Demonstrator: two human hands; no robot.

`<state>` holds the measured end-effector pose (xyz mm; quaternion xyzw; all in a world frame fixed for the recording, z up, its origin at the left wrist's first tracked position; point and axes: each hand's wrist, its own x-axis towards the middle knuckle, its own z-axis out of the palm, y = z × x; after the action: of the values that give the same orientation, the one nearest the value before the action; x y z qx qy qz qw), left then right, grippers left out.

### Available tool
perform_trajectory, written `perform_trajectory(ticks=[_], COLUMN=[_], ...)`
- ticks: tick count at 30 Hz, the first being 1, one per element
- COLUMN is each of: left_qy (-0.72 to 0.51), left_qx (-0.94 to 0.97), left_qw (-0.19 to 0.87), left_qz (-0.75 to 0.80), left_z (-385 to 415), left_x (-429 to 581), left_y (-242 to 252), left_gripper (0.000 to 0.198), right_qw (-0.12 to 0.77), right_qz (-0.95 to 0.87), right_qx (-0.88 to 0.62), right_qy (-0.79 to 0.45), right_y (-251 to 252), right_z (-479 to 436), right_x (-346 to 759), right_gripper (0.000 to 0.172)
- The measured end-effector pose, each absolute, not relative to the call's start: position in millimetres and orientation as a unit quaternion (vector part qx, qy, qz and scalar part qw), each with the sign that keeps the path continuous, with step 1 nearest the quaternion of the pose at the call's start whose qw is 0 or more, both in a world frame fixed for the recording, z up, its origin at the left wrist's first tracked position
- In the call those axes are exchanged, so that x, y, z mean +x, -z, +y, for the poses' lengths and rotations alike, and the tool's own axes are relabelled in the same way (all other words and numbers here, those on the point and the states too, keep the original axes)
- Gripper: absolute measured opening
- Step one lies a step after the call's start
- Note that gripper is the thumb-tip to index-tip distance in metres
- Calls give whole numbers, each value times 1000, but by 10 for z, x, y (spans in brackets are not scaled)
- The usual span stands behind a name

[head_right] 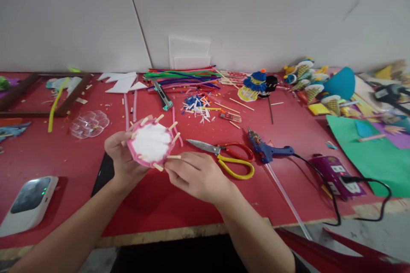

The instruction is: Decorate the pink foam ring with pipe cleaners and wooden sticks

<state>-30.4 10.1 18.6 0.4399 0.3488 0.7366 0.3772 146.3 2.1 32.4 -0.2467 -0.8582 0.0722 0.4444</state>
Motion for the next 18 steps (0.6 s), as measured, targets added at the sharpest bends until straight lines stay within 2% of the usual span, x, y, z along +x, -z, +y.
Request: perform_trajectory(ticks=[5, 8, 10, 14, 15, 17, 18], left_qy=[-741, -726, -719, -683, -671, -649, -640], left_qx=[514, 520, 476, 342, 316, 270, 249], left_qw=[307, 320, 382, 556, 587, 634, 652], left_qz=[306, 316, 333, 329, 326, 322, 321], left_z=[99, 117, 139, 191, 200, 207, 207], left_x=[-325, -333, -336, -368, -384, -417, -433], left_y=[-162, -154, -165, -209, -224, -259, -281], left_gripper=[80, 83, 76, 50, 44, 33, 29], right_qw=[499, 498, 481, 413, 390, 340, 313], right_qz=[-818, -805, -799, -779, -779, -785, -789], right_qx=[-255, -283, -334, -460, -479, -508, -521], right_qy=[-132, -155, -137, -105, -107, -100, -85], right_y=[-352, -333, -304, -244, -234, -218, -207], right_z=[4, 21, 62, 184, 205, 211, 193], right_x=[1390, 1382, 1392, 1466, 1503, 1604, 1668], right_gripper=[13, 13, 17, 28, 26, 11, 12])
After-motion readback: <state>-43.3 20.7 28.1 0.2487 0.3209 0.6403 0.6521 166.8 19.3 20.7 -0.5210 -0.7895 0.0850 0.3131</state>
